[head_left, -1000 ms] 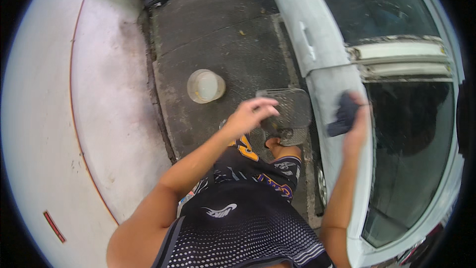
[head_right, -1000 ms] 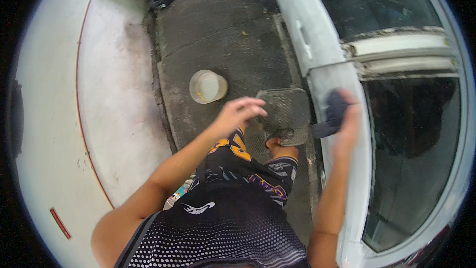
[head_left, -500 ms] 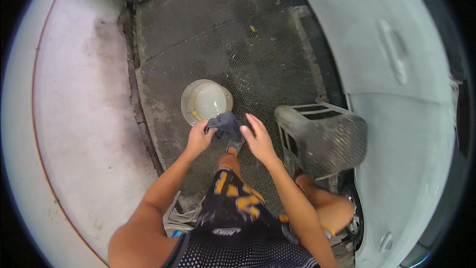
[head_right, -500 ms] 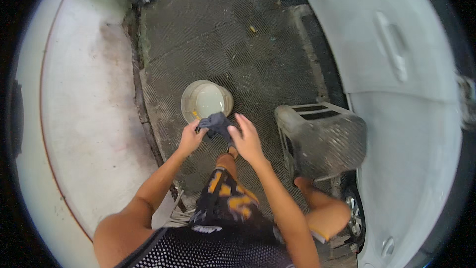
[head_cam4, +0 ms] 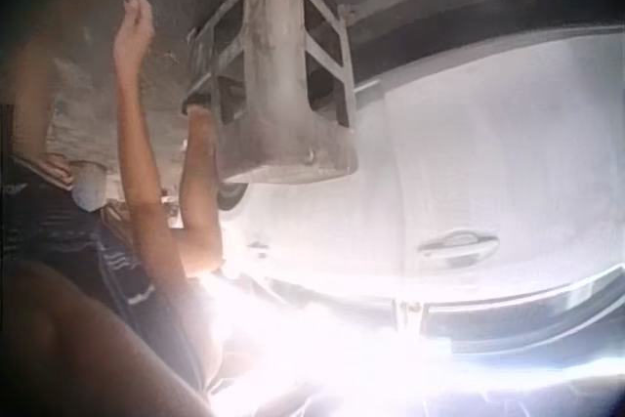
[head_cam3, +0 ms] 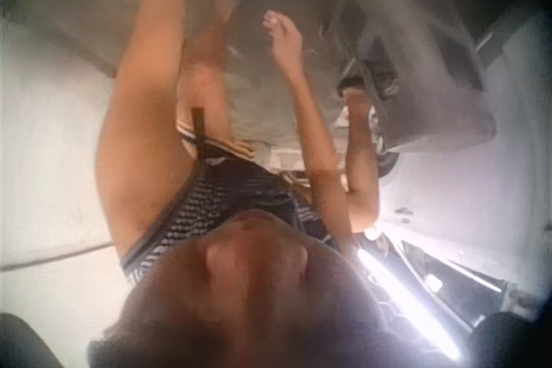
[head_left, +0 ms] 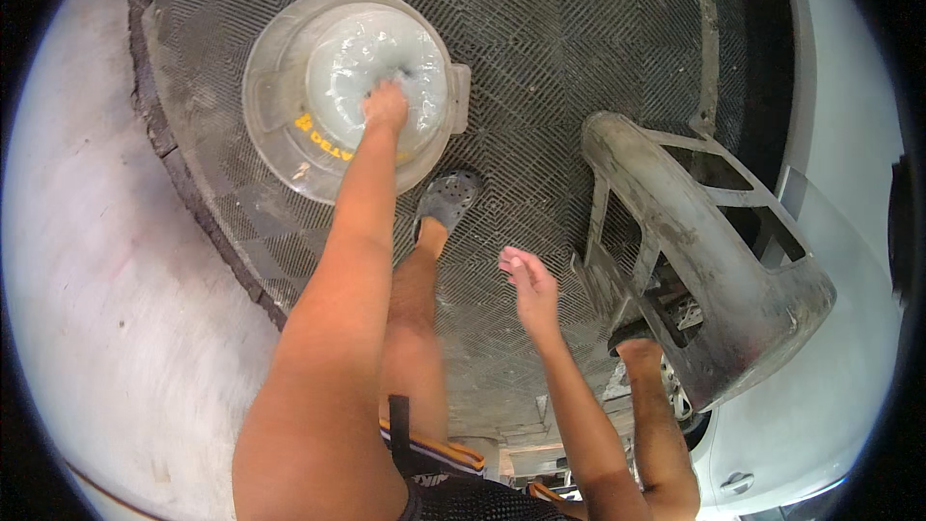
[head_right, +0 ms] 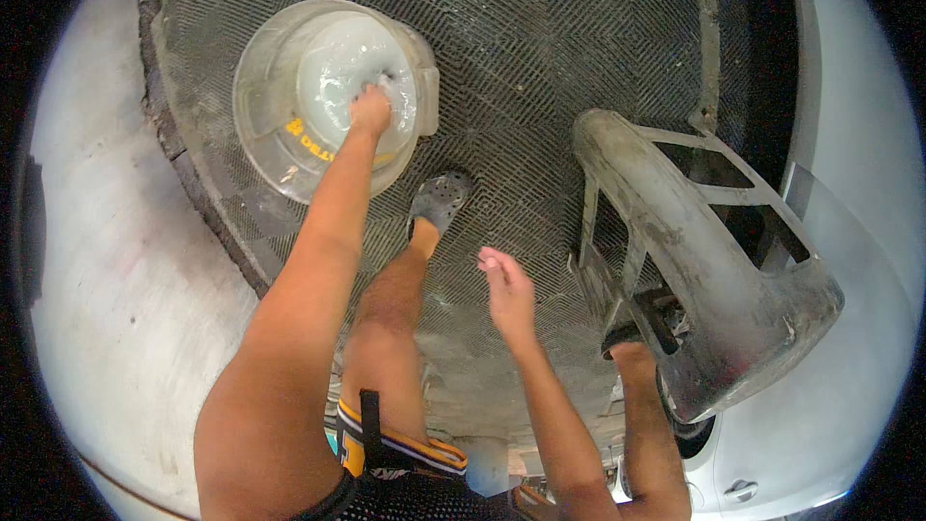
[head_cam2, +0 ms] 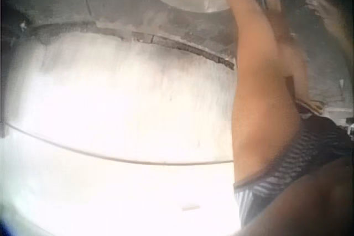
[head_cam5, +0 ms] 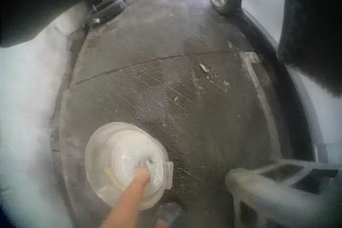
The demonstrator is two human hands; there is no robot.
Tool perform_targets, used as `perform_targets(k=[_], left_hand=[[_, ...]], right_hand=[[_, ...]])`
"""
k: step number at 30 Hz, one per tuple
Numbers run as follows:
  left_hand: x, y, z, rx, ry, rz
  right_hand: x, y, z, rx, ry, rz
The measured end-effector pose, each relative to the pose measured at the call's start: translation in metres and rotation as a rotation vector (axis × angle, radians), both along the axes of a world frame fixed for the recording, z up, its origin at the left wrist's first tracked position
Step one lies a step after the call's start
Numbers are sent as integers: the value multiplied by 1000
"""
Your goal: The person sands the hood of a white car using a sanding block and a cloth. They repeatedly rub the surface, occasionally dipping the cloth into a bucket of water. The person switches between different sanding blocks and continues sanding various areas of the hood.
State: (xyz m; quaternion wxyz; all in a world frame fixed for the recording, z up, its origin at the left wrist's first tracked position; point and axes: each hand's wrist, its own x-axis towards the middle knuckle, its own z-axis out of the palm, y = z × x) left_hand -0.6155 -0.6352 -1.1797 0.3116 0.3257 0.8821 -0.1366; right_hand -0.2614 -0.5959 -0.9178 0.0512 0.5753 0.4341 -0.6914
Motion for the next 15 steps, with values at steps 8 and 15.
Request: perform_targets(k=[8,15], left_hand=[[8,-7,157,428,-101,-67],[-22,-37,450,882,-192,-218]], right_hand=[[-115,47,9,94,269,-93],[-269,57,35,-312,301,-317]])
